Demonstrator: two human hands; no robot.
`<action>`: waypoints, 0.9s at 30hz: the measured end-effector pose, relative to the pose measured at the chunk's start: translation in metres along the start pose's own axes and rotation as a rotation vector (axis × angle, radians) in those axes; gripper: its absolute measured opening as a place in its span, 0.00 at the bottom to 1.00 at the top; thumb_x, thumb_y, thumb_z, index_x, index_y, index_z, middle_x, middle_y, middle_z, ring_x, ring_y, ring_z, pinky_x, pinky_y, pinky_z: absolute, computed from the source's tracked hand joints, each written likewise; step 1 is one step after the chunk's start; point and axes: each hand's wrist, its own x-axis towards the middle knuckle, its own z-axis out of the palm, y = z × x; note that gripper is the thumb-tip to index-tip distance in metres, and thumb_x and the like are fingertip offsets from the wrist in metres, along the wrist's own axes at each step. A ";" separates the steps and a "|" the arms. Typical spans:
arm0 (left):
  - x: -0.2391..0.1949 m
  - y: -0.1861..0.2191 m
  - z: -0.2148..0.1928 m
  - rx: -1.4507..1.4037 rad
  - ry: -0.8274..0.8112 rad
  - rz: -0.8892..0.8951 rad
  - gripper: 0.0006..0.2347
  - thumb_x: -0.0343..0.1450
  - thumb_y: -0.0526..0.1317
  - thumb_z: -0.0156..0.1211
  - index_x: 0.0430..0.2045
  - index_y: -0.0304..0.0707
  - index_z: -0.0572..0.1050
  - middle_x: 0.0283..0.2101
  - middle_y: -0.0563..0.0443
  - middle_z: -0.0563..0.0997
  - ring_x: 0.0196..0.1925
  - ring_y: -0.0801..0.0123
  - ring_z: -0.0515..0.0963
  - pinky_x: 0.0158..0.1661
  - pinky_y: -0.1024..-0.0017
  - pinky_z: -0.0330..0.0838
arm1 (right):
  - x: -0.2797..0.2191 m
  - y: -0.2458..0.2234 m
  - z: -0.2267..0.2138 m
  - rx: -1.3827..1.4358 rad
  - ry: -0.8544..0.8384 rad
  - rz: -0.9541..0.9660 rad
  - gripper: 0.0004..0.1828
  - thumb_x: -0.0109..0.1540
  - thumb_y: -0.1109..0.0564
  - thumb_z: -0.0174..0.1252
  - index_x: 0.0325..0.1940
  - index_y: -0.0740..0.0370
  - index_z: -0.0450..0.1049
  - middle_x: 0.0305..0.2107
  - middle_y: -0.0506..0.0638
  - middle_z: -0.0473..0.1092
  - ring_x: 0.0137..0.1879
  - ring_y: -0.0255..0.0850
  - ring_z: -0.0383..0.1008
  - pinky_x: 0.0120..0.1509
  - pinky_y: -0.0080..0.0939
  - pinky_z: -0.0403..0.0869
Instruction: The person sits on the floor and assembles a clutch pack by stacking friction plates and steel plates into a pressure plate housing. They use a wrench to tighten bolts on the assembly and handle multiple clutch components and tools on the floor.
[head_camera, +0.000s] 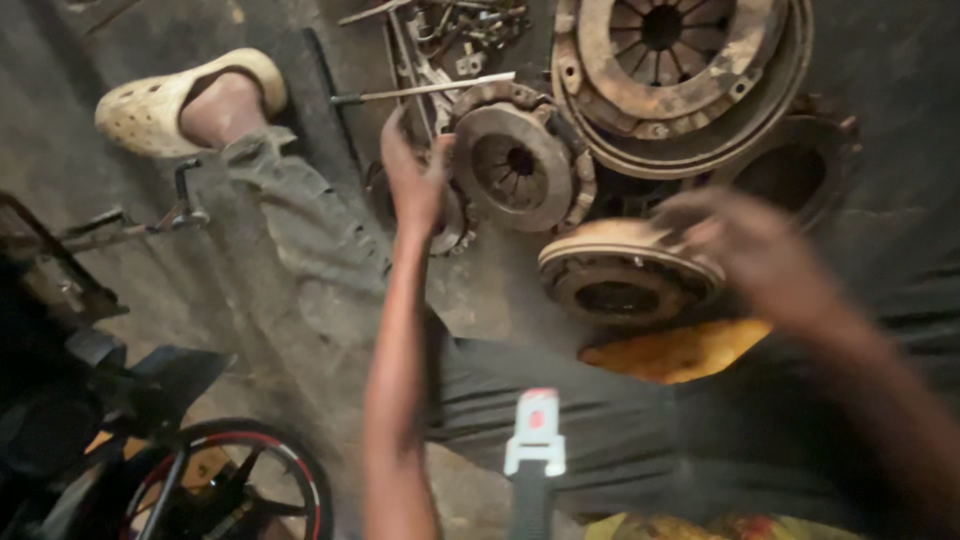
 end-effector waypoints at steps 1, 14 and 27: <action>-0.009 -0.037 -0.002 0.088 0.082 -0.069 0.40 0.65 0.51 0.78 0.66 0.28 0.61 0.66 0.31 0.68 0.70 0.42 0.65 0.69 0.53 0.60 | -0.003 -0.003 -0.018 0.034 0.070 -0.094 0.19 0.70 0.51 0.46 0.60 0.62 0.73 0.50 0.53 0.76 0.56 0.41 0.77 0.61 0.43 0.73; -0.079 -0.213 0.027 -0.024 0.445 -1.009 0.48 0.48 0.47 0.82 0.62 0.25 0.63 0.64 0.28 0.72 0.63 0.43 0.72 0.62 0.57 0.67 | 0.028 0.068 -0.093 -0.123 0.417 -0.135 0.17 0.77 0.54 0.52 0.64 0.68 0.71 0.51 0.52 0.73 0.55 0.38 0.72 0.59 0.39 0.72; -0.103 -0.166 0.016 -0.567 0.620 -0.968 0.31 0.57 0.37 0.78 0.52 0.19 0.71 0.51 0.36 0.80 0.48 0.56 0.81 0.48 0.63 0.76 | 0.033 0.088 -0.101 -0.048 0.381 -0.286 0.18 0.79 0.54 0.52 0.65 0.73 0.70 0.54 0.59 0.73 0.61 0.45 0.73 0.67 0.45 0.72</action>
